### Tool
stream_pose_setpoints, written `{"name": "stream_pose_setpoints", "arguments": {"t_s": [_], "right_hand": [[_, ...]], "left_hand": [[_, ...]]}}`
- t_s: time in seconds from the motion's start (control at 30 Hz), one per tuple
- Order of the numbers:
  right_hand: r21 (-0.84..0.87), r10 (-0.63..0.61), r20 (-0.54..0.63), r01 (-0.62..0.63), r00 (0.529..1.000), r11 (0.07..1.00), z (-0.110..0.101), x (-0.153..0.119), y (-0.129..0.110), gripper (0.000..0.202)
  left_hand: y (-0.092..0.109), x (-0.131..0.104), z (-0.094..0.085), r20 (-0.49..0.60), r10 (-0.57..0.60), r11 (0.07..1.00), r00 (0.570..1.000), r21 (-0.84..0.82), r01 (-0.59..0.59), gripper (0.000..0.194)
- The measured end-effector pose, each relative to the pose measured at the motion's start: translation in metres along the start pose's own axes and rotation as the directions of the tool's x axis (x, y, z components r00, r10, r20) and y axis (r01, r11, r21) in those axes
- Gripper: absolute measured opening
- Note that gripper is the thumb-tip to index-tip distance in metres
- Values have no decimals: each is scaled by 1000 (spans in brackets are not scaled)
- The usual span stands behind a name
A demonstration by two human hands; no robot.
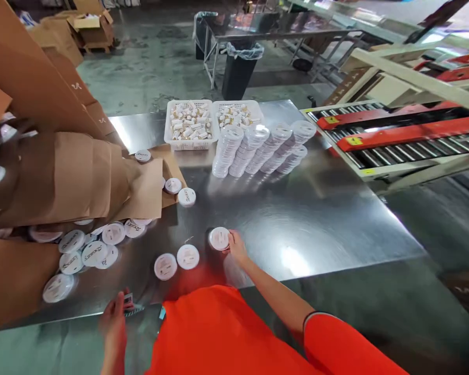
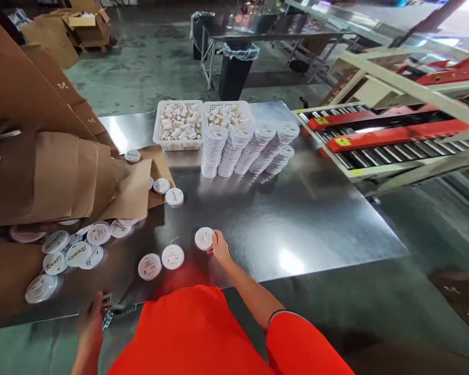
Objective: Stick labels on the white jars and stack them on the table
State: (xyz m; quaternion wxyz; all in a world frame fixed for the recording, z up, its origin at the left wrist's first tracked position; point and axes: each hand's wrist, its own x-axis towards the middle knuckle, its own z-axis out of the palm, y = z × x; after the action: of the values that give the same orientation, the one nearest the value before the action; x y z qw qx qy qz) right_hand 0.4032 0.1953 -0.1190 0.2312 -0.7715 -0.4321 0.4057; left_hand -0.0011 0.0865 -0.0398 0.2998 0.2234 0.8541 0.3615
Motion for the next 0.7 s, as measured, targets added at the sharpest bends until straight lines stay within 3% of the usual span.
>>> {"name": "stream_pose_setpoints", "arguments": {"t_s": [0.07,0.13,0.2,0.27,0.33,0.4,0.43,0.57,0.7], "right_hand": [[-26,102,-4,-102,995,994,-1,-7,-7,37],[-200,69,-52,-78,996,977,-3,-16,-12,36],[-426,-60,-76,22,995,905,-8,-25,-16,43],[-585,-228,61,220,972,780,-13,-29,-18,57],[-613,-332,320,462,887,642,-19,-28,-18,71],[-585,-340,495,597,799,549,-21,-25,-19,80],[-584,-332,522,613,786,533,-21,-24,-20,82],[-613,-336,484,588,808,528,-5,-27,-32,81],[-615,-364,473,597,802,515,18,-42,-43,79]], "left_hand": [[1,-2,1,38,-20,1000,999,8,20,58],[0,-3,2,75,-22,1000,997,-15,23,57],[-2,-5,3,96,-13,998,995,-57,18,57],[-5,-6,3,112,-8,997,994,-75,16,57],[-8,-9,2,121,-10,998,993,-59,17,58],[-8,-12,0,128,-17,999,992,-34,22,60],[-7,-13,0,132,-22,999,991,-21,25,61],[-3,-20,2,154,-16,1000,988,5,15,63],[10,-28,15,248,13,1000,969,-6,-11,70]]}}
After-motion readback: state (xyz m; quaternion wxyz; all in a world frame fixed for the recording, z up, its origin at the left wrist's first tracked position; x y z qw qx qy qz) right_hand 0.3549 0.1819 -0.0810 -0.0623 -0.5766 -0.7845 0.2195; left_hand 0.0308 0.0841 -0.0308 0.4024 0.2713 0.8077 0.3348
